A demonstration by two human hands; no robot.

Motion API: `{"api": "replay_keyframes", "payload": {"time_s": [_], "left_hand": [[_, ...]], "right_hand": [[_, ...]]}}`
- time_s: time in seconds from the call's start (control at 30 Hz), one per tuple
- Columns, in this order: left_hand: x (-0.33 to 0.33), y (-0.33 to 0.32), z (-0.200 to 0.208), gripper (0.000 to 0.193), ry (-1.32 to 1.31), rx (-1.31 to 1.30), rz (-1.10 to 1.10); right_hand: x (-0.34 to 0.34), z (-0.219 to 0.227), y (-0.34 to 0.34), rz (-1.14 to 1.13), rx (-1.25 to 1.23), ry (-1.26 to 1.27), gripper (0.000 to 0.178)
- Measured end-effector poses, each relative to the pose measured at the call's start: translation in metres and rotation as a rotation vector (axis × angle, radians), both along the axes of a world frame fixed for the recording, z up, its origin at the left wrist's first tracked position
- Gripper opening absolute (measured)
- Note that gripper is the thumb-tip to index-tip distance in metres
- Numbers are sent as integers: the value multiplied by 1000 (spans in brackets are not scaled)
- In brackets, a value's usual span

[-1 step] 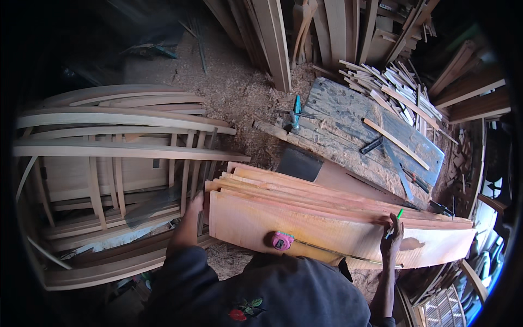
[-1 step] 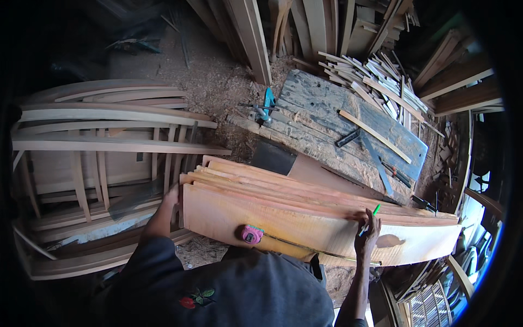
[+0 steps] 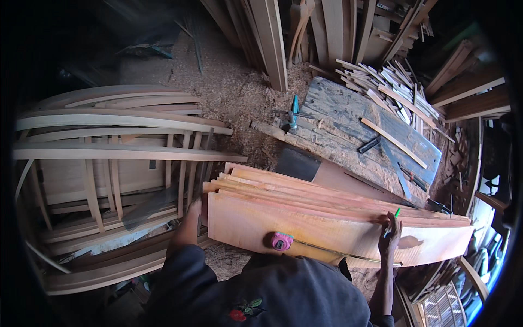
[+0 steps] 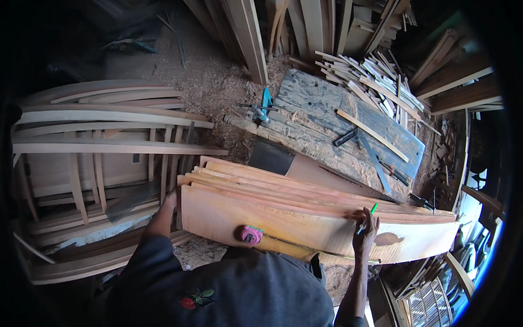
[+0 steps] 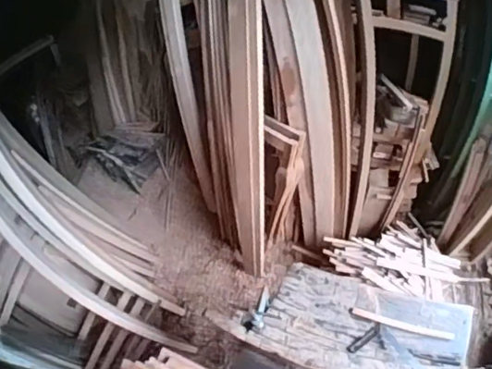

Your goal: The person measures a long wooden plank with a tape measure and marks it with a marker. They use a try square to draw straight lines across the plank. The person flips the plank over and repeats the measuring and marking process on the other side.

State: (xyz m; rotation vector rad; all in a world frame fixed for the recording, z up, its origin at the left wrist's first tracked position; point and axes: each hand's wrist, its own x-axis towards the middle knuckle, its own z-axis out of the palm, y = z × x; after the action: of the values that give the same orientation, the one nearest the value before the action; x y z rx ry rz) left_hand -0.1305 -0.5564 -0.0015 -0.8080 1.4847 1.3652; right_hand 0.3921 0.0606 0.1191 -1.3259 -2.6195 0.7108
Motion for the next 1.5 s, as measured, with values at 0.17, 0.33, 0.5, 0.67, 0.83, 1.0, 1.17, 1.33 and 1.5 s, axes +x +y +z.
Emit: {"api": "replay_keyframes", "payload": {"time_s": [0.17,0.33,0.5,0.67,0.83,1.0,1.17,1.33,1.5], "left_hand": [[10,5,-28,59,-42,89,67],[-17,35,-20,59,-26,84,36],[-57,67,-26,59,-14,78,-17],[-112,107,-36,59,-7,68,-104],[-147,140,-46,59,-7,57,-192],[-163,153,-51,59,8,38,-264],[-151,155,7,45,510,-429,-233],[-27,219,122,24,1397,-570,-503],[159,317,191,74,1394,4,-1222]], "right_hand": [[-16,-13,-7,-39,99,29,35],[-20,-21,-8,-69,125,17,32],[-23,-24,-5,-115,103,-14,31],[-30,-29,8,-159,126,-7,30],[-34,-36,17,-228,174,-22,32],[-43,-29,19,-225,191,-17,32],[-39,12,3,-112,210,169,33],[20,54,-36,-102,2,102,23],[87,70,-50,-122,16,46,33]]}}
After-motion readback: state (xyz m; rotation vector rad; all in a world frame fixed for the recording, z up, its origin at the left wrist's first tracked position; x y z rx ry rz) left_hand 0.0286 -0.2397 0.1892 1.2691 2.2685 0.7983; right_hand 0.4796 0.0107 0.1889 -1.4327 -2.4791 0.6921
